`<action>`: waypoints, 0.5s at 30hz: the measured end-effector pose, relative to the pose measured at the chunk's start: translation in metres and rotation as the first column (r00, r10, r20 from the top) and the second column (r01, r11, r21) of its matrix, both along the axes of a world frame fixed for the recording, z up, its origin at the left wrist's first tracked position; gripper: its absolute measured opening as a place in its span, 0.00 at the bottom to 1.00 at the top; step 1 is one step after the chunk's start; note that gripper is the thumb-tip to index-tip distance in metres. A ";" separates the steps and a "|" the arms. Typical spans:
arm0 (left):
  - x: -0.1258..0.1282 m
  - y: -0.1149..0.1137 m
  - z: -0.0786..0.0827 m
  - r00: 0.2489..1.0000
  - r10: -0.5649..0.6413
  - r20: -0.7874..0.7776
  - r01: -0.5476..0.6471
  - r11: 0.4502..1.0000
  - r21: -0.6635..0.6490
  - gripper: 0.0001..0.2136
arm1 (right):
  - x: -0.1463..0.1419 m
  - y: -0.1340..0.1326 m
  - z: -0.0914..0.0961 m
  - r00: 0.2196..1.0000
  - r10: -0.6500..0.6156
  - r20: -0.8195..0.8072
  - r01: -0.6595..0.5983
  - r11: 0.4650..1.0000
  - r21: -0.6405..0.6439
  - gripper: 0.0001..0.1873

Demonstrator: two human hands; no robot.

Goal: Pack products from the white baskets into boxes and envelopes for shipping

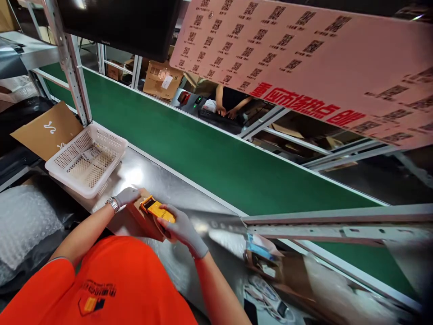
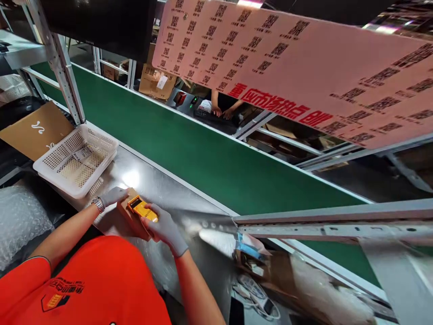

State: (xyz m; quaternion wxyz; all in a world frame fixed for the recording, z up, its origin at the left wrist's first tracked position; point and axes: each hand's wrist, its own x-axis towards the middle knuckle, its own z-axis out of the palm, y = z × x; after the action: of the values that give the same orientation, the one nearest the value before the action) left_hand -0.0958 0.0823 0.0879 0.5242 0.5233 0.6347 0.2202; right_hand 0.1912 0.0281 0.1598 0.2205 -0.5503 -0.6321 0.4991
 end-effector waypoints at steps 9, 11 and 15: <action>0.006 0.001 0.009 0.945 -0.186 -0.268 0.191 0.982 -0.009 0.27 | 0.067 -0.058 0.022 0.991 -0.134 -0.016 0.127 0.966 -0.224 0.37; 0.004 0.003 0.010 0.926 -0.226 -0.301 0.230 0.973 -0.023 0.27 | 0.111 -0.087 0.023 0.985 -0.141 0.102 0.162 0.956 -0.244 0.34; 0.004 0.006 0.008 0.900 -0.260 -0.349 0.266 0.963 -0.031 0.27 | 0.146 -0.114 0.006 0.944 -0.069 0.324 0.132 0.975 -0.178 0.23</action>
State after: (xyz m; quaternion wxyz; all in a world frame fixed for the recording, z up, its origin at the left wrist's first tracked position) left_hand -0.0916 0.0881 0.0956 0.4233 0.6394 0.6394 0.0565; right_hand 0.3372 -0.0859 0.1655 0.0863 -0.6738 -0.5774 0.4530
